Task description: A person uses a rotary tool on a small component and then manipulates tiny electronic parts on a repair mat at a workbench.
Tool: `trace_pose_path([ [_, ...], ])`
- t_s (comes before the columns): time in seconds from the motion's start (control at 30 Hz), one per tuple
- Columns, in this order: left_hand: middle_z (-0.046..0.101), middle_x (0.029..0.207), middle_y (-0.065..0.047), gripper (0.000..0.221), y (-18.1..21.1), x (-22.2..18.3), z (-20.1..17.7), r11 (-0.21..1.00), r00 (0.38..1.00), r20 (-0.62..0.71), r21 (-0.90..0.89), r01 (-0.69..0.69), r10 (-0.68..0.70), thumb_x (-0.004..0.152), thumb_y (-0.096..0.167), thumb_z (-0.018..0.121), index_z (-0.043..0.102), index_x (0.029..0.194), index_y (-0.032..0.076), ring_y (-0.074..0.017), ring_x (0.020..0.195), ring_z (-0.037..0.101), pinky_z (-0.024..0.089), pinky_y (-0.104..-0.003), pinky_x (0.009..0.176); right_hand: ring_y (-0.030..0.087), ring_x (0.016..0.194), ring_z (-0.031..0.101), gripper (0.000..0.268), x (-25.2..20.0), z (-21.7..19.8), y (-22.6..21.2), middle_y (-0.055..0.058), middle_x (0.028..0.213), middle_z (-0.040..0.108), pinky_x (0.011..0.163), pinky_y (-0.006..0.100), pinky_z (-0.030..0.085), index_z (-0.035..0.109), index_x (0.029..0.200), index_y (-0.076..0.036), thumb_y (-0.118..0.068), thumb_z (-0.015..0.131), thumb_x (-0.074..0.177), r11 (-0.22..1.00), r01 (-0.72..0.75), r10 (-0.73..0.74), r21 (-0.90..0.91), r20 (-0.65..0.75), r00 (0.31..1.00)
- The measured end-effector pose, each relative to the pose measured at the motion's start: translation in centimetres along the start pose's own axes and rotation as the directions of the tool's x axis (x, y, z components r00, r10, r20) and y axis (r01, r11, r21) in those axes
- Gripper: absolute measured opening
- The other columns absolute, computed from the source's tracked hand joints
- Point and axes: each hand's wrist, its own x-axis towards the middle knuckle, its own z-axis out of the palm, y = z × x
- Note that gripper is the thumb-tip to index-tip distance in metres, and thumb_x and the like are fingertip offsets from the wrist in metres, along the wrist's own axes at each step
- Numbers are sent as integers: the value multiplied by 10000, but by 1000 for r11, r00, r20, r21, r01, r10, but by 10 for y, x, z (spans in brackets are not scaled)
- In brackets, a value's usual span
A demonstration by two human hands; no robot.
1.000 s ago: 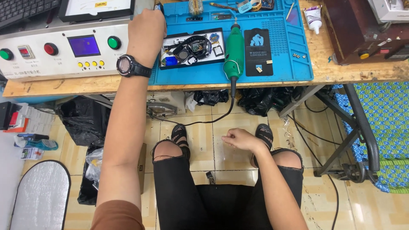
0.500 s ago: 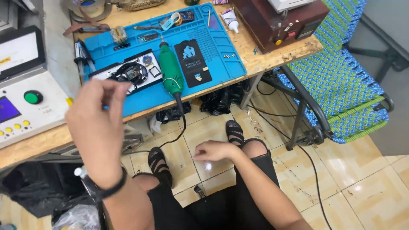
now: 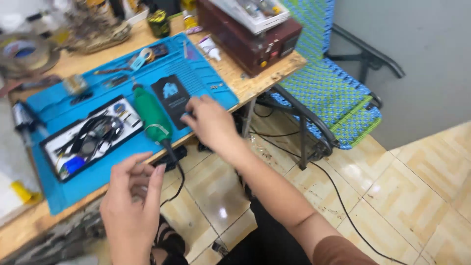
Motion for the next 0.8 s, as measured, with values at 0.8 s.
trace_pose_path([
  [0.8, 651, 724, 1, 163, -11, 8, 10, 993, 997, -55, -102, -63, 58, 924, 156, 541, 667, 842, 92, -91, 602, 591, 441, -217, 540, 122, 718, 614, 97, -3, -28, 9, 7, 777, 658, 668, 269, 478, 629, 852, -98, -168, 585, 902, 931, 56, 3, 361, -162, 987],
])
